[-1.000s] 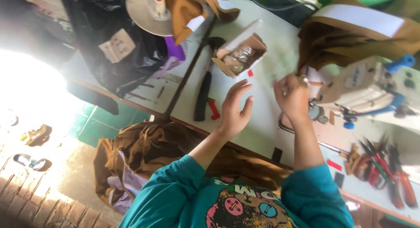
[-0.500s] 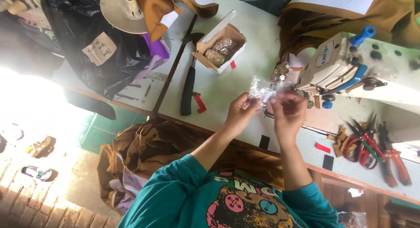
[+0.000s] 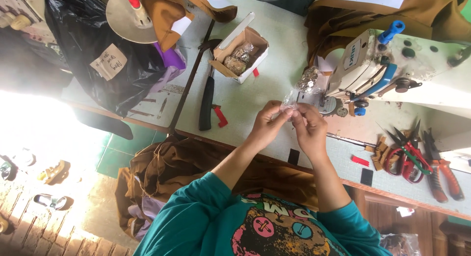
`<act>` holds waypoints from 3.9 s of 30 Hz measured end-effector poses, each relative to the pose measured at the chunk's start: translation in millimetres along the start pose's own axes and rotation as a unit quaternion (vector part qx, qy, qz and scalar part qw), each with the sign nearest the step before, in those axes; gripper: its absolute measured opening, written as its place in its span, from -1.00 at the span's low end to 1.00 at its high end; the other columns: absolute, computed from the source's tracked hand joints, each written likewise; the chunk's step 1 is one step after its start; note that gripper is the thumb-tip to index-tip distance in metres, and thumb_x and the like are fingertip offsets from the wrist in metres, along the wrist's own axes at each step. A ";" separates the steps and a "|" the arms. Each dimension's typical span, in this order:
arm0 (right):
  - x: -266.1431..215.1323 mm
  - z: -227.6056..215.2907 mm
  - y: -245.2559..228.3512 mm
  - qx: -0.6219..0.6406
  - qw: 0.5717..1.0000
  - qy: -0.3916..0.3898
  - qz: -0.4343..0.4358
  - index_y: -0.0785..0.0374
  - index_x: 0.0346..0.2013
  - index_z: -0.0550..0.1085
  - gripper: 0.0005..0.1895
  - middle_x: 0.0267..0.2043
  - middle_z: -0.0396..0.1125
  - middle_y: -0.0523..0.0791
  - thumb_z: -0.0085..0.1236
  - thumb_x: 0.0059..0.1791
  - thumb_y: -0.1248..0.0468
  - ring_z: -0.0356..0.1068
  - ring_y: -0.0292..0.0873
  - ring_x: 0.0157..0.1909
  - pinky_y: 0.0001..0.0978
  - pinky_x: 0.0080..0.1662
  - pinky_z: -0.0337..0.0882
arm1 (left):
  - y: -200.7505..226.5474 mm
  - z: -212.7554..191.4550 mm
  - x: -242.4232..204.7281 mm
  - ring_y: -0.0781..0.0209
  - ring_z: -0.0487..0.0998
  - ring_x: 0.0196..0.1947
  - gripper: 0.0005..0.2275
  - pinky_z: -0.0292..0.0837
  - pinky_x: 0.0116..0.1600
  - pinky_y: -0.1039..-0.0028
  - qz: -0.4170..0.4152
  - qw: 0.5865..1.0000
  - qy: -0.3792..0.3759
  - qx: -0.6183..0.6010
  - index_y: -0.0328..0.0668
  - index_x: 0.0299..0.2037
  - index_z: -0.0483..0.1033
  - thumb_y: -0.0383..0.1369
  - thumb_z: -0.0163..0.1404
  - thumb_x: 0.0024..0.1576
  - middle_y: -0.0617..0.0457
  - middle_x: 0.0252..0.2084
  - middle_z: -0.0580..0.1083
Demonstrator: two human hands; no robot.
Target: Picking up small metal studs from a workstation table and placing them into a small cardboard box.
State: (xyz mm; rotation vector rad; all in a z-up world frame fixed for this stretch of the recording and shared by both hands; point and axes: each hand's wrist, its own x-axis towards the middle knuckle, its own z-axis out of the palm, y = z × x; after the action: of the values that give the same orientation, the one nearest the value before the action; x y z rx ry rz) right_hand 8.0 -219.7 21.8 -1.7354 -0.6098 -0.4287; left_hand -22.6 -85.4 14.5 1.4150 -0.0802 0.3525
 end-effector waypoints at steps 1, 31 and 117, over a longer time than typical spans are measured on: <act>-1.4 -1.2 4.4 0.000 1.000 0.000 0.000 0.42 -0.11 0.60 -0.89 -0.12 0.49 0.05 0.20 0.09 0.44 0.52 0.08 -0.06 -0.18 -0.09 0.50 | -3.2 2.5 -0.1 0.39 0.46 -0.05 -0.84 0.44 0.11 0.35 0.000 1.000 -0.001 0.000 -0.12 -0.12 0.65 -0.24 0.13 0.29 0.06 -0.16 0.48; 11.8 -9.3 6.5 0.078 0.989 -0.105 0.065 0.40 0.15 0.46 -0.60 -0.19 0.45 0.05 0.27 0.02 0.50 0.51 -0.04 -0.14 -0.19 -0.09 0.53 | -18.0 -20.6 1.9 0.09 0.60 -0.11 -0.62 0.48 0.05 0.22 -0.070 0.997 0.002 0.030 -0.23 0.17 0.34 -0.26 0.14 0.24 -0.04 -0.21 0.56; 11.1 -1.5 51.8 -0.370 0.916 -0.065 -0.143 0.36 -0.08 0.51 -0.72 0.11 0.30 0.13 0.33 -0.06 0.40 0.42 0.22 0.13 -0.08 0.10 0.48 | -44.3 -1.7 80.7 -0.38 0.54 0.07 -0.38 0.61 0.01 0.06 0.046 0.789 -0.152 0.593 -0.12 0.28 0.30 -0.32 0.28 -0.01 -0.32 0.03 0.47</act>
State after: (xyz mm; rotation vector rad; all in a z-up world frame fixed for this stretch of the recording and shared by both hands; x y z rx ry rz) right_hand 48.3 -228.3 -11.6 -2.4168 -0.8739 -0.8317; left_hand 66.2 -73.1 -6.8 2.7368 -0.2149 0.2385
